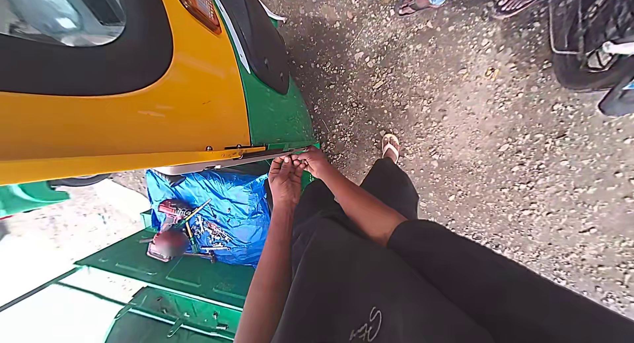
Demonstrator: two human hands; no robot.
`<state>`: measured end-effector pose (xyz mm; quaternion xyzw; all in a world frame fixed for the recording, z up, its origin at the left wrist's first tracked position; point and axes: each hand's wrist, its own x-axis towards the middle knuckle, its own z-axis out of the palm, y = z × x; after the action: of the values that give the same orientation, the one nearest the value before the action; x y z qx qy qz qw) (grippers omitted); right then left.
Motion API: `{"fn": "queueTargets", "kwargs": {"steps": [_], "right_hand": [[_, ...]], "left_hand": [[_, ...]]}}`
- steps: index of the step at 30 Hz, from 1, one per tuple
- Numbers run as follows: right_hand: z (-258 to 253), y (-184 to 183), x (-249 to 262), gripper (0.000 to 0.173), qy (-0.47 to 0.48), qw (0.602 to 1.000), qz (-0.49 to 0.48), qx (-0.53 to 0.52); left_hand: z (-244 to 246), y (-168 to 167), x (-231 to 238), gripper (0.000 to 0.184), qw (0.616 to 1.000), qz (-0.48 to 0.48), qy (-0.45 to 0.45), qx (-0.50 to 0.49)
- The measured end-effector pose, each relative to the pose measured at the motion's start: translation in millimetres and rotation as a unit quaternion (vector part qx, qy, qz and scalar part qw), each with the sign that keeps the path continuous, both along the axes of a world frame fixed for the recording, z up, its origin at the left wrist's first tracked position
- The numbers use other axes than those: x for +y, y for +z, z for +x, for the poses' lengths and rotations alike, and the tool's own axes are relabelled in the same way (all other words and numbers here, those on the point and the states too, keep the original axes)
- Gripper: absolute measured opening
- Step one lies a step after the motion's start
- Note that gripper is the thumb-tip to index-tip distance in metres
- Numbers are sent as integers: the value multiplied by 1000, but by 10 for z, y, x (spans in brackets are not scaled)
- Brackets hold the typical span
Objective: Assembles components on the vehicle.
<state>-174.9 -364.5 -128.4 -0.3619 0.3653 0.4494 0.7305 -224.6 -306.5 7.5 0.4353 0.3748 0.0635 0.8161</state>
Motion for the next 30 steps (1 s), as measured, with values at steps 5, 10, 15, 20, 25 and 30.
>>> {"fn": "queueTargets", "kwargs": {"steps": [5, 10, 15, 20, 25, 30], "right_hand": [[-7, 32, -12, 49, 8, 1000, -16, -25], [-40, -89, -14, 50, 29, 999, -20, -30], [0, 99, -59, 53, 110, 989, -84, -60], [11, 131, -83, 49, 118, 986, -96, -74], [-83, 24, -87, 43, 87, 990, -84, -72], [-141, -84, -59, 44, 56, 993, -77, -76]], "left_hand": [[35, -4, -96, 12, 999, 41, 31, 8], [32, -47, -159, 13, 998, 39, 55, -13], [70, -72, -165, 13, 998, 5, 52, 16], [90, -94, -163, 11, 995, -66, 42, 56], [100, -65, -53, 27, 975, -212, 44, 54], [116, -154, 30, 40, 927, -366, 68, 51]]}}
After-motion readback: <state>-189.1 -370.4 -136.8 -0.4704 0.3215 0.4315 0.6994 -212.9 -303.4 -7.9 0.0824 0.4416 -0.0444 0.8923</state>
